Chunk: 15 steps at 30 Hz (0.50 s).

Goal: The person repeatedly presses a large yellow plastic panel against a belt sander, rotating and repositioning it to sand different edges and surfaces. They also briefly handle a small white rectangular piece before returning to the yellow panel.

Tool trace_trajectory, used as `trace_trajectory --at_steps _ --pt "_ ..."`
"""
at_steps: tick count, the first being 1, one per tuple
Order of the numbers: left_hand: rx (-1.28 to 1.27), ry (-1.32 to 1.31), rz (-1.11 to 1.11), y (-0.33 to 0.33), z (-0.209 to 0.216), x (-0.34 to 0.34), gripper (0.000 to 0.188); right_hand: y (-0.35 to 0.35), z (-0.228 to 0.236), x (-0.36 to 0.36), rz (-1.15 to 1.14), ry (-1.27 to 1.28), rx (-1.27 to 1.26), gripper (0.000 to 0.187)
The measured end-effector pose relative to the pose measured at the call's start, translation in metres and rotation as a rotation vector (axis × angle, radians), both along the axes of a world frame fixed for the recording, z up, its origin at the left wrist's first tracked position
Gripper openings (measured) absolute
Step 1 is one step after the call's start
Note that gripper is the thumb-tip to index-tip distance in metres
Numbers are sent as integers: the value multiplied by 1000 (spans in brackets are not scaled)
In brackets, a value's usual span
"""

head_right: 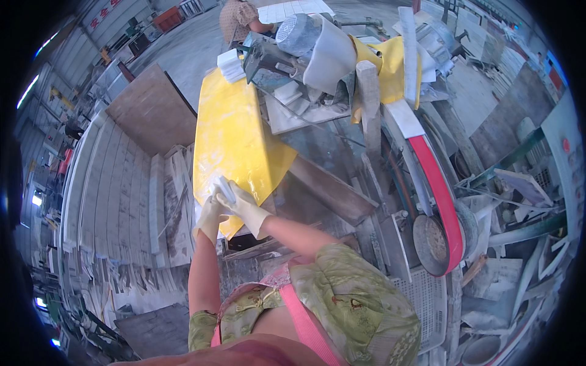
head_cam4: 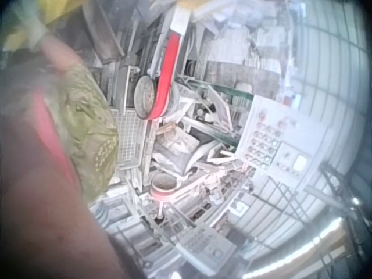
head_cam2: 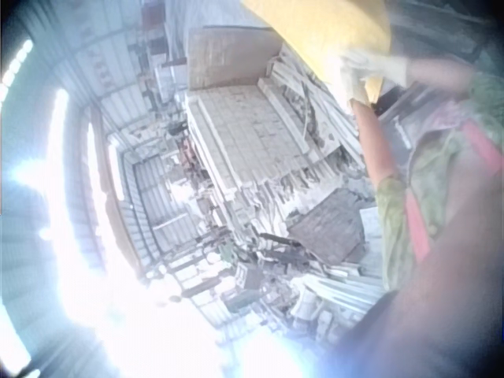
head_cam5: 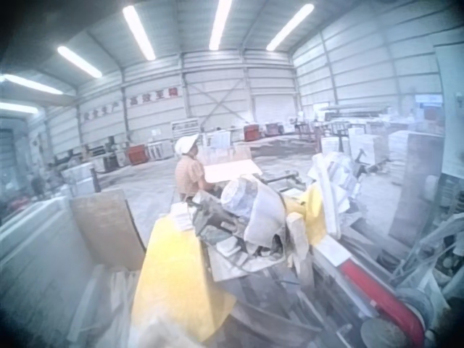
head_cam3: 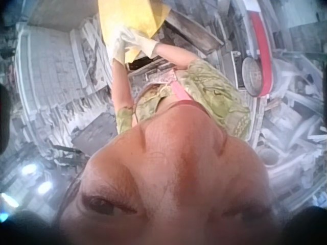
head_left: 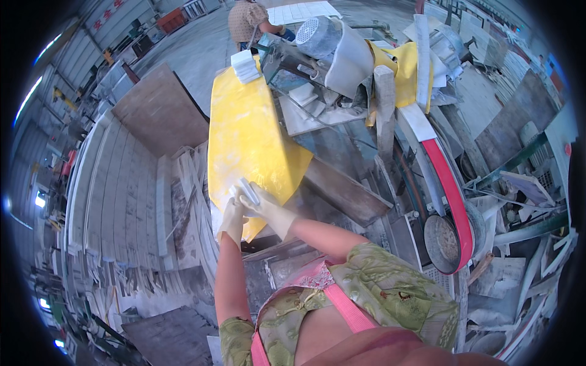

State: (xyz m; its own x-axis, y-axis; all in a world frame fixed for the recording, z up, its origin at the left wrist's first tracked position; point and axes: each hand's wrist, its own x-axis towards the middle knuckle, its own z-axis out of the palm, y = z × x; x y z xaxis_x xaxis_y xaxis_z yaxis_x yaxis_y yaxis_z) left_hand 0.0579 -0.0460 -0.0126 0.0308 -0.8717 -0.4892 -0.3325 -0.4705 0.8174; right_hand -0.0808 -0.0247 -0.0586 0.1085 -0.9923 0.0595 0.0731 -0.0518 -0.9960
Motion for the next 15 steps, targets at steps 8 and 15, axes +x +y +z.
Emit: trace_trajectory --at_steps 8,15 --pt "-262 -346 281 3 -18 -47 94 16 13 -81 298 182 -67 64" --pt "-391 -447 265 1 -34 -39 76 1 -6 -307 -399 381 -215 43"
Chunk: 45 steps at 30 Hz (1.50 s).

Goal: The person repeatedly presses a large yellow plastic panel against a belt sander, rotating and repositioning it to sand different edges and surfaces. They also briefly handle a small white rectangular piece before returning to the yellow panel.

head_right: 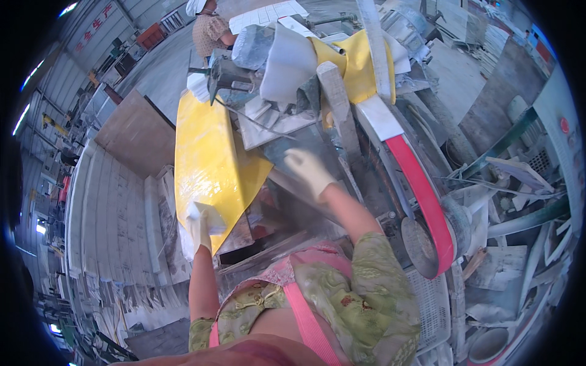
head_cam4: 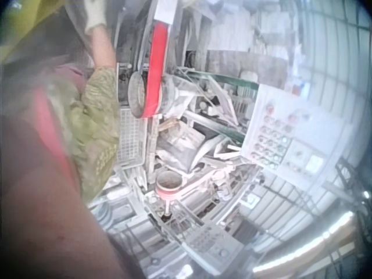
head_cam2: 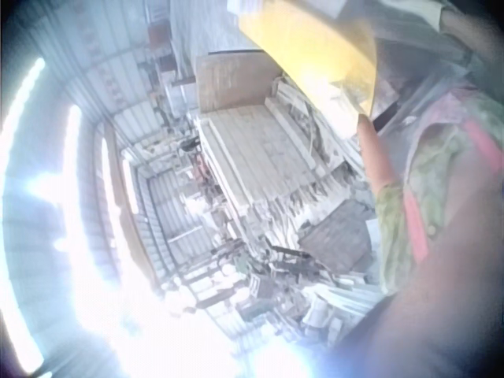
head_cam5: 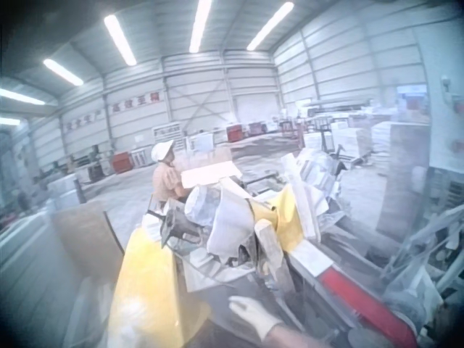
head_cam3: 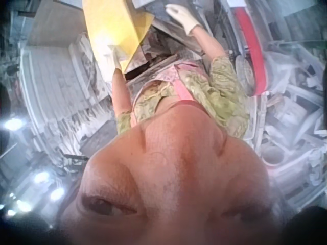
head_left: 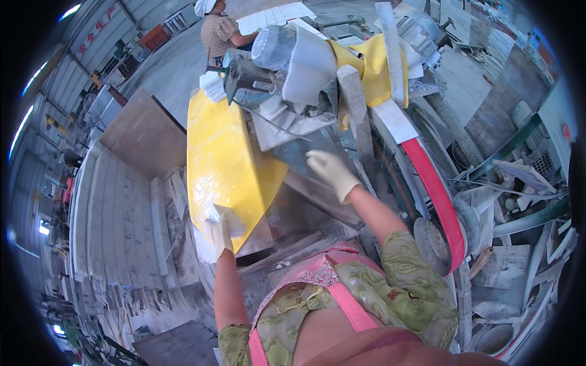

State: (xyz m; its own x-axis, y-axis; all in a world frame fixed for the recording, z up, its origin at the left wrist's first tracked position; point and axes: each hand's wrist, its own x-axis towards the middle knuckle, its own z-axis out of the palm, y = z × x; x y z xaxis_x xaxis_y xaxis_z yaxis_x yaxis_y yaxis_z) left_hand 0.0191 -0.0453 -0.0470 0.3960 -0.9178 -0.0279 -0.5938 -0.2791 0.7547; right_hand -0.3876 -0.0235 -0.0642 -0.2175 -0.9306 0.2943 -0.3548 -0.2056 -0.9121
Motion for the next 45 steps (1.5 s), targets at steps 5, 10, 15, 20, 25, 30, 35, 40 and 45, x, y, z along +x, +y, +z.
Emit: trace_trajectory --at_steps 5,10,15,20,25,30,35,40,45 --pt "-16 262 -51 9 18 -11 67 16 -2 -178 -483 276 0 38" --pt "-5 382 -132 36 48 -33 73 47 -17 -276 -830 579 175 47" --pt "121 329 -21 50 81 -69 67 26 -14 -308 -831 729 418 59" --pt "173 366 0 51 95 -87 66 -19 -7 -287 -699 774 569 72" --pt "90 440 5 44 81 -73 68 -55 -6 -274 -746 800 556 82" --pt "105 414 72 35 69 -56 67 -63 -21 -277 -811 938 485 84" --pt "127 414 44 42 75 -61 70 -40 -28 -281 -803 968 360 74" --pt "118 391 30 44 74 -58 71 -4 -24 -273 -809 1004 354 72" --pt "14 444 -133 32 49 -33 59 66 -23 -260 -743 1018 351 73"
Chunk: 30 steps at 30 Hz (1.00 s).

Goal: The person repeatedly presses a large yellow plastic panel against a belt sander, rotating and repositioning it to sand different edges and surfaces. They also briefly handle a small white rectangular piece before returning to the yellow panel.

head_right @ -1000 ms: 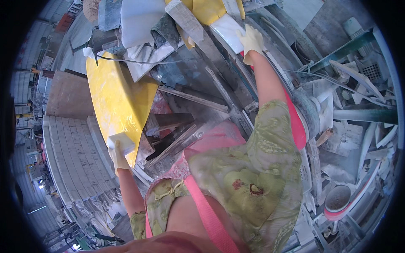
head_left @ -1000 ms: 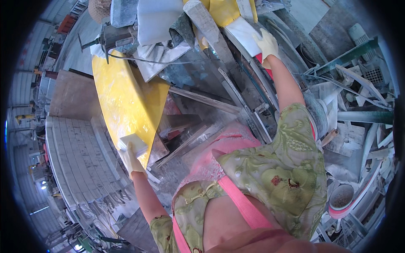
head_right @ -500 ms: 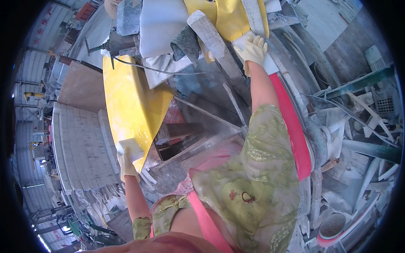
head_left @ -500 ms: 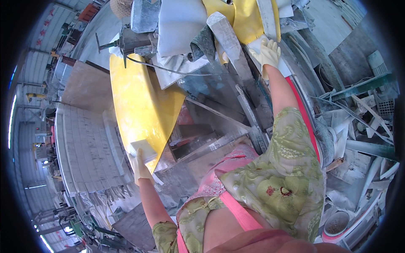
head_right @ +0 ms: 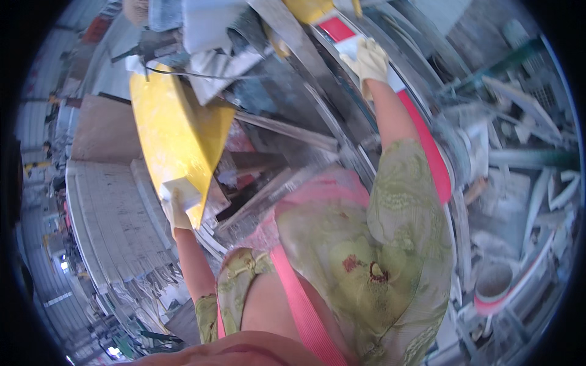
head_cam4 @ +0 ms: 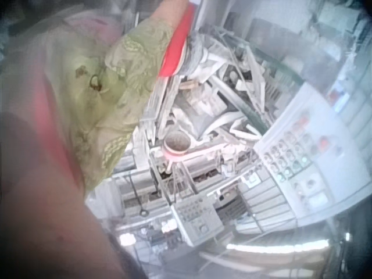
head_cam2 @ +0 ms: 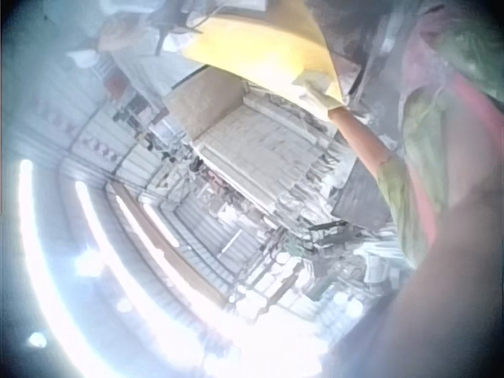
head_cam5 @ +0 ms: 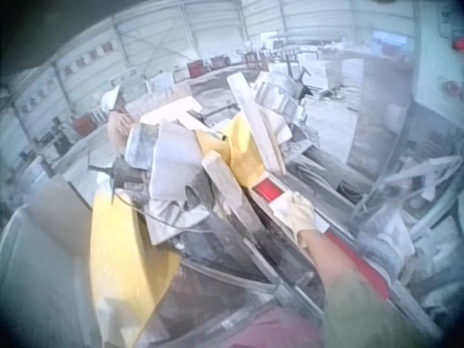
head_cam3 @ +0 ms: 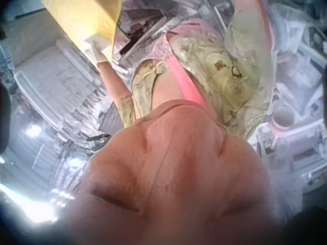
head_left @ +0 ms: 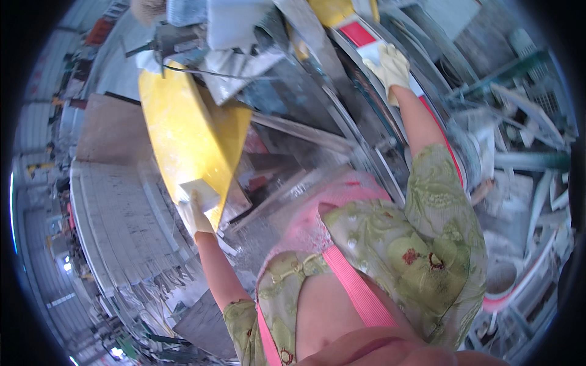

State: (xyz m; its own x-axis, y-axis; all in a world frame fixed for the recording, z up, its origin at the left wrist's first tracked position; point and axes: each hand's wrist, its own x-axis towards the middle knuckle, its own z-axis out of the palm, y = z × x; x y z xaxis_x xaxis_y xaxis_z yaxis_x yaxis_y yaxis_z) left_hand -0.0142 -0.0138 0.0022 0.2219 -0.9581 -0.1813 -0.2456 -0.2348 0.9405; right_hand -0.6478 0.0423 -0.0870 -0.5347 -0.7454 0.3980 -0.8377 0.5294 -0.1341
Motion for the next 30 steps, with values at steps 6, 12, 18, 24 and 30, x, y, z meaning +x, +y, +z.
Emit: trace_trajectory --at_steps 6,12,18,24,30 --pt "-22 -118 15 -13 -17 14 51 55 0 7 -27 -108 150 65" --pt "-22 -147 10 -7 -8 4 51 124 6 -24 315 -344 -2 60" --pt "-11 -151 -32 -6 -5 4 53 179 29 21 302 1 531 86" --pt "-36 -125 -23 -13 -16 15 60 152 7 39 80 313 499 59" --pt "-25 -89 -54 -11 -13 13 54 145 30 14 258 362 161 49"
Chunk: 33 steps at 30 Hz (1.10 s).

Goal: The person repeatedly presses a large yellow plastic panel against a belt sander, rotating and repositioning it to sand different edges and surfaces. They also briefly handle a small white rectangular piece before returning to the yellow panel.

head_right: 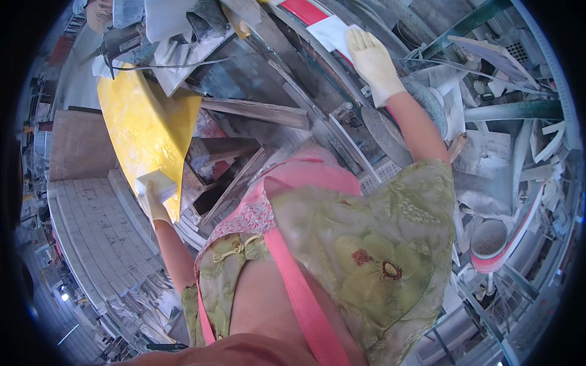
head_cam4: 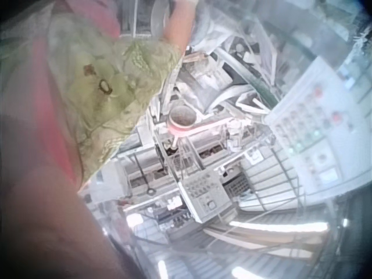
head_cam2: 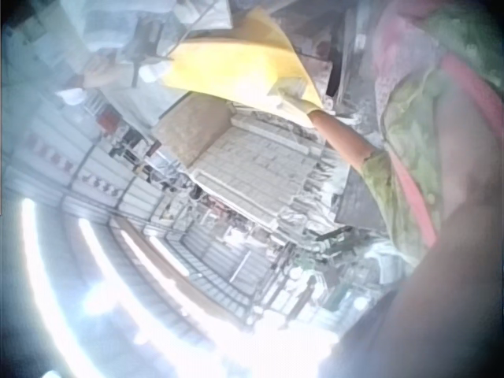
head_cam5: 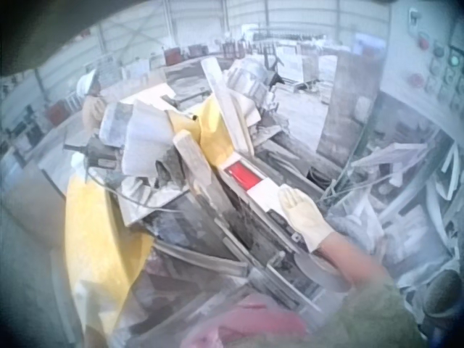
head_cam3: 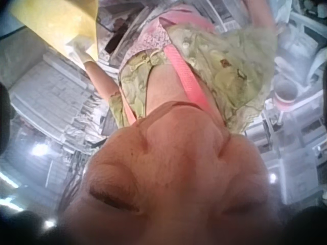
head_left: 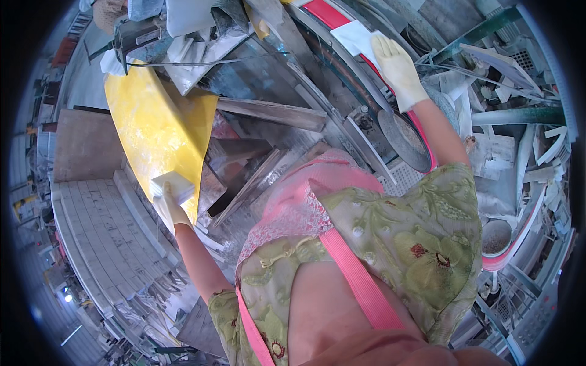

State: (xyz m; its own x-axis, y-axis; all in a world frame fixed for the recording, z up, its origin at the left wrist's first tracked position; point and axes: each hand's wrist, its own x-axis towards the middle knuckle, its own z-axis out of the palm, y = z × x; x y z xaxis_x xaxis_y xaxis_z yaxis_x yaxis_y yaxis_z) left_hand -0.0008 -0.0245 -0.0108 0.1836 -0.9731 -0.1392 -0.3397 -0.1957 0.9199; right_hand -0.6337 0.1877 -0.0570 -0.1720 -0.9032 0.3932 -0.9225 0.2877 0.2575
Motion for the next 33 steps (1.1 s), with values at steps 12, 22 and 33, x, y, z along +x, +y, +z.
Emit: trace_trajectory --at_steps 12,22,33 --pt "-2 -11 30 10 13 -13 55 -52 16 3 -100 -90 413 92" --pt "-91 -53 -166 -13 -23 25 58 -64 11 -3 98 -81 169 62" --pt "106 -337 -186 -5 22 24 92 -173 82 135 177 -1173 119 57"
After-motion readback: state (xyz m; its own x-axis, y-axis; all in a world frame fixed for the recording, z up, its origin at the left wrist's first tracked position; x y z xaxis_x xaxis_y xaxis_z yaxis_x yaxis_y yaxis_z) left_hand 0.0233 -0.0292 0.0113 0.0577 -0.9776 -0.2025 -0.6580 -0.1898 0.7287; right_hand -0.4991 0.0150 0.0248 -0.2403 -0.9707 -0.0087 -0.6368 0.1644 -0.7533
